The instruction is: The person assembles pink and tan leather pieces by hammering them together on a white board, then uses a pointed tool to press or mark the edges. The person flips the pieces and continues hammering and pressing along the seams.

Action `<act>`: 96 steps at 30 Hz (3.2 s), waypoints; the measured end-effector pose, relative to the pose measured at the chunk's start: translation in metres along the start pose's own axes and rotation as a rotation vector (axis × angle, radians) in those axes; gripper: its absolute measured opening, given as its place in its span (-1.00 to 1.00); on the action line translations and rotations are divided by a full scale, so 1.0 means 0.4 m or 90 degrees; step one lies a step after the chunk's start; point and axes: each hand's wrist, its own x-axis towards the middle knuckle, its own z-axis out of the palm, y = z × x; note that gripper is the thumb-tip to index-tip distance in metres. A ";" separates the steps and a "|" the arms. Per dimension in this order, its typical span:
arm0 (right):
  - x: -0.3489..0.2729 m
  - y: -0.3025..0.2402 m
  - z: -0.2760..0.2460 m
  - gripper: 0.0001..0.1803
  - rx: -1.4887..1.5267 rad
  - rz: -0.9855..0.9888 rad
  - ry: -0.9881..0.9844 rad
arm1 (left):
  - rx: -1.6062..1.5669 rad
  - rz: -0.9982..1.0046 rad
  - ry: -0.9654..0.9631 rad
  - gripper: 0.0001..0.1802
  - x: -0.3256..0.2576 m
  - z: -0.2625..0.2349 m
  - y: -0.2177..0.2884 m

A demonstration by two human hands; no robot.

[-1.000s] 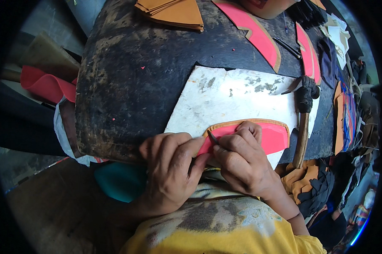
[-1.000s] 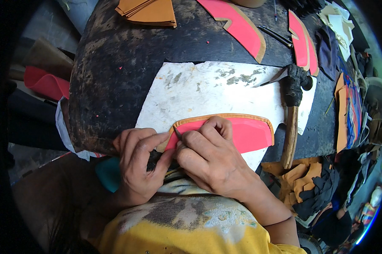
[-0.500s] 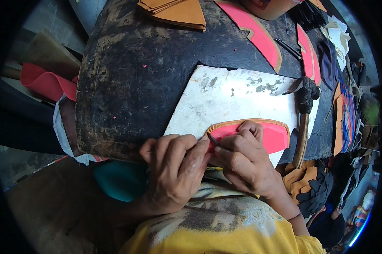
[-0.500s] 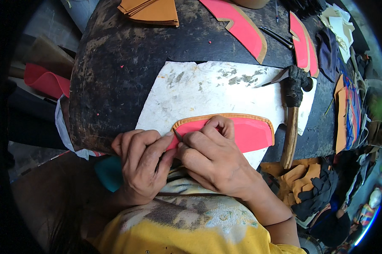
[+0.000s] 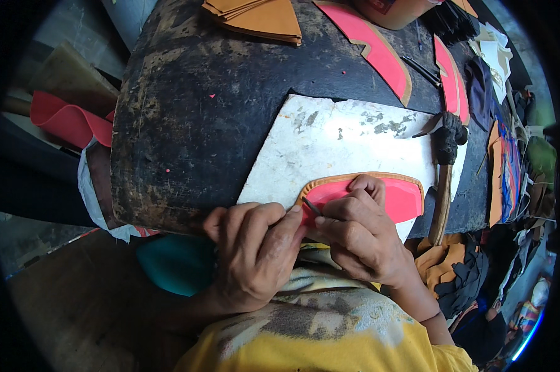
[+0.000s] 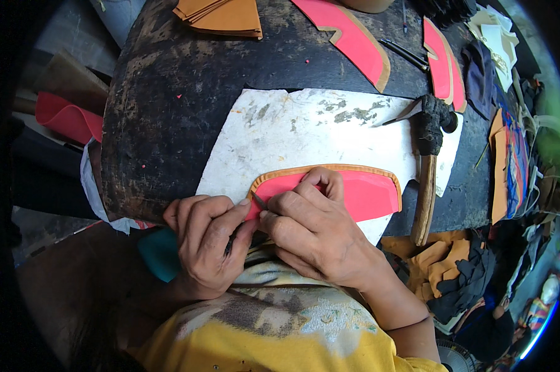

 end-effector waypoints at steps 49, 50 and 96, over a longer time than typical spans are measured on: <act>0.006 -0.010 0.016 -0.66 -0.001 -0.013 -0.021 | 0.009 0.041 0.055 -0.63 -0.053 0.012 -0.034; 0.005 -0.009 0.015 -0.66 0.017 -0.009 -0.016 | 0.011 0.044 0.059 -0.63 -0.055 0.014 -0.035; -0.072 -0.037 -0.140 -0.27 -0.213 0.112 -0.007 | -0.002 0.254 -0.239 -0.35 -0.031 0.041 0.044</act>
